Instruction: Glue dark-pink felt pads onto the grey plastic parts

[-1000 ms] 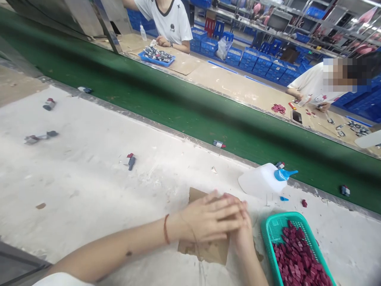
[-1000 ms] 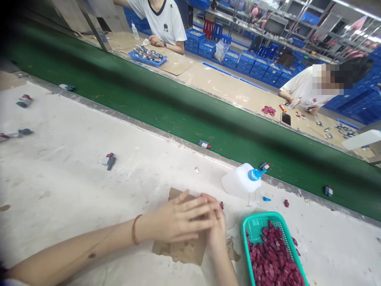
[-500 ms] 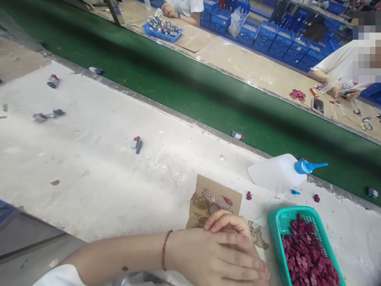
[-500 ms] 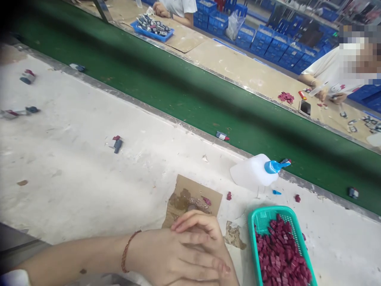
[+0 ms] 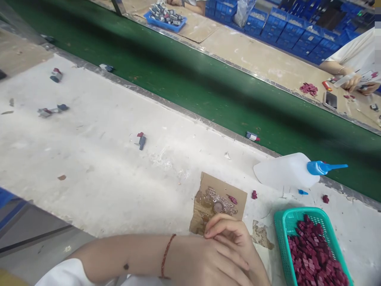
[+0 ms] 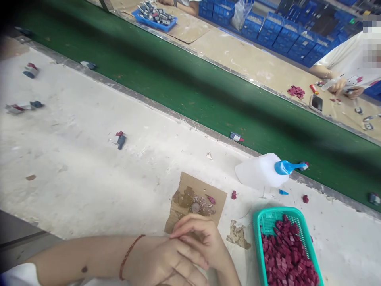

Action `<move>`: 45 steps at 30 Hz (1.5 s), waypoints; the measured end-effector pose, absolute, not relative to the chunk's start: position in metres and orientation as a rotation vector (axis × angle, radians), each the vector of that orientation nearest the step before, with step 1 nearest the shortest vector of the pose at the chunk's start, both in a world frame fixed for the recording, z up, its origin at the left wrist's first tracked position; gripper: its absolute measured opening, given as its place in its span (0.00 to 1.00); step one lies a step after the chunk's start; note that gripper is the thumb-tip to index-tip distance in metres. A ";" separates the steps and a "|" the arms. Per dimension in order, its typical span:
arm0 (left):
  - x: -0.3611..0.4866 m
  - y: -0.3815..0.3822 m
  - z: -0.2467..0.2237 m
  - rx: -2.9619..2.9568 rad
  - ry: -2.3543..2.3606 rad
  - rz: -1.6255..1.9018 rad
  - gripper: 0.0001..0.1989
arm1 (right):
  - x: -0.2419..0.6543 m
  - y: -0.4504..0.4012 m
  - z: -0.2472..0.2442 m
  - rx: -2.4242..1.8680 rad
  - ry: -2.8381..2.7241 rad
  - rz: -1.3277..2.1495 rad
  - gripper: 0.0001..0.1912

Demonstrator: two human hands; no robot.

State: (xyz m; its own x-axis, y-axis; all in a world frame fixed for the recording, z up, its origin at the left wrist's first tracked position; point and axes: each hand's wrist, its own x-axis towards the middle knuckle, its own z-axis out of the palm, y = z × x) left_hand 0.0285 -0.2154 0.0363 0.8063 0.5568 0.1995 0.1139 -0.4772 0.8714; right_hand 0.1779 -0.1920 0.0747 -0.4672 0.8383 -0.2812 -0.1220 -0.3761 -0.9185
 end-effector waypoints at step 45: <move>0.019 -0.141 0.091 -0.433 0.665 1.112 0.19 | 0.150 -0.215 0.049 -1.206 -1.195 1.217 0.06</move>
State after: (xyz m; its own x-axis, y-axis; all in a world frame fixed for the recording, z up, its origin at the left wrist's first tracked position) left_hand 0.0194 -0.1414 0.0912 0.2832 0.6744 -0.6819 -0.9201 0.3918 0.0053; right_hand 0.1498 -0.2147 0.0489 0.0036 1.0000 -0.0057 -0.0125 -0.0056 -0.9999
